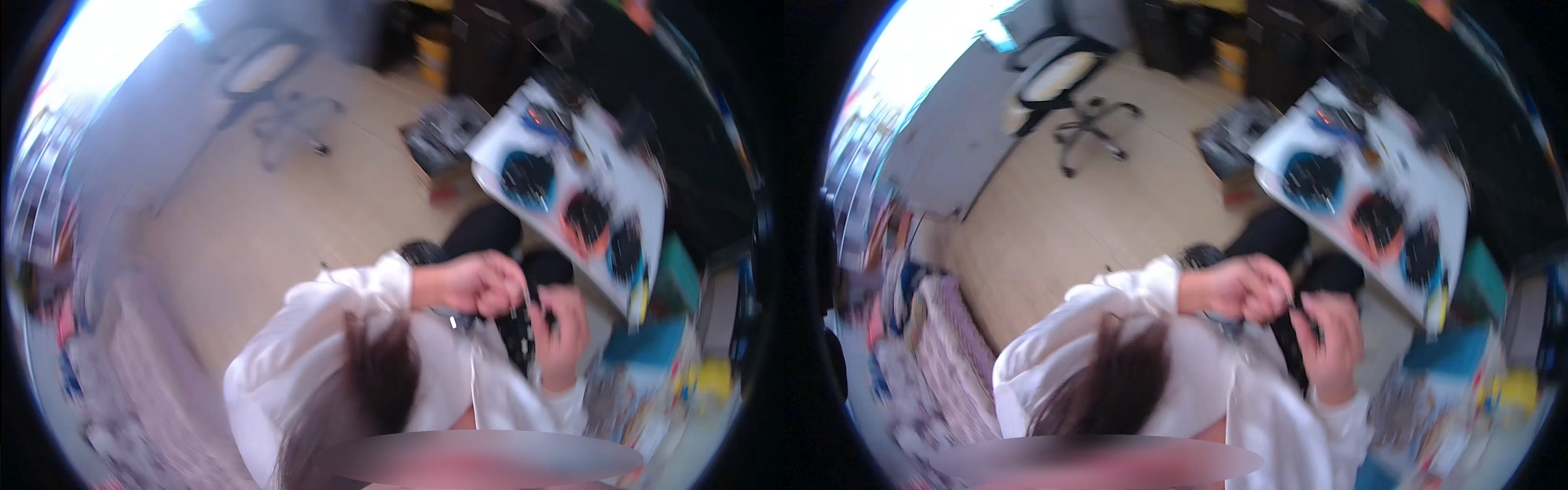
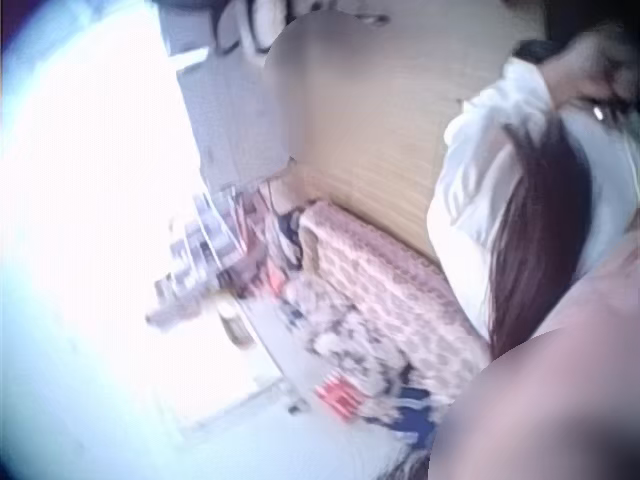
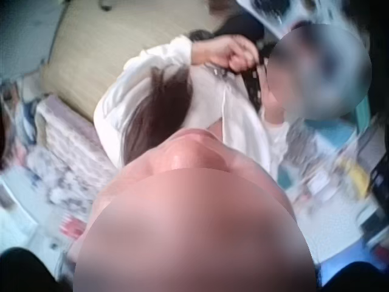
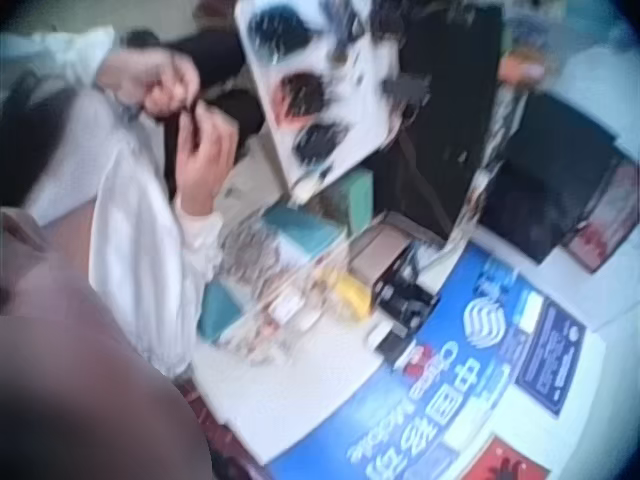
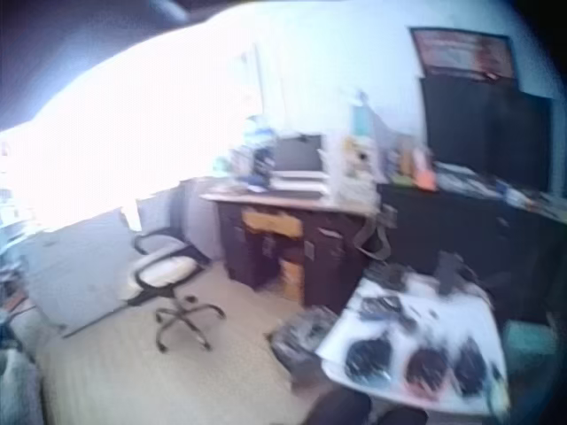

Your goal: The person sits on the floor and repeatedly picks up black wires, strips their ends with yellow-handled pliers, twists the exposed strands, and places the finished wires into trays on a small table. The process is repeated for multiple wires.

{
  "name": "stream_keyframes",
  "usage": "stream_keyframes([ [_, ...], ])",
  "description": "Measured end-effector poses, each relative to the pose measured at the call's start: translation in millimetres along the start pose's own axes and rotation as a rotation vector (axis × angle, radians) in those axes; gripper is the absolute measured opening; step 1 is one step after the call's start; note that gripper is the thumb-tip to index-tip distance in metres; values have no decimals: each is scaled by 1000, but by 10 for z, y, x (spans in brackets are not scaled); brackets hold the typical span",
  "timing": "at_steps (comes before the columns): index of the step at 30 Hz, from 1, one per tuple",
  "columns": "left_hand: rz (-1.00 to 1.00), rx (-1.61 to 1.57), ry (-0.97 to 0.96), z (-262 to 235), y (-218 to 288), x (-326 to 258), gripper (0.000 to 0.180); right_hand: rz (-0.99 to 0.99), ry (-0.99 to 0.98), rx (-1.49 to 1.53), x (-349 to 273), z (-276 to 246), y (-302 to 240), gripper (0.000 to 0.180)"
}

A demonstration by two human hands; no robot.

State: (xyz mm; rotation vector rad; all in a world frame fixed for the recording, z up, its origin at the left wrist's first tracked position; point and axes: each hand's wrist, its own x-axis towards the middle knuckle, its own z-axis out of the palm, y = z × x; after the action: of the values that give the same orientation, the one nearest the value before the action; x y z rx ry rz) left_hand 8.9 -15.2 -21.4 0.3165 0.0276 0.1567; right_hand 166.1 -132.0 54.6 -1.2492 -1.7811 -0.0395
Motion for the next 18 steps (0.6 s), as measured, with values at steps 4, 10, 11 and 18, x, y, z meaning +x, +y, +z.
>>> stream_keyframes([
  [4,107,194,130,71,118,13,12,135,37,56,94,-81,184,24],
  [10,345,743,149,296,212,-4,12,-45,-5,-61,234,-86,189,29],
  [11,375,806,161,322,216,-3,12,-70,-19,-71,250,-84,183,30],
  [18,512,1348,212,408,243,-46,9,-162,-89,-136,262,-28,224,28],
])
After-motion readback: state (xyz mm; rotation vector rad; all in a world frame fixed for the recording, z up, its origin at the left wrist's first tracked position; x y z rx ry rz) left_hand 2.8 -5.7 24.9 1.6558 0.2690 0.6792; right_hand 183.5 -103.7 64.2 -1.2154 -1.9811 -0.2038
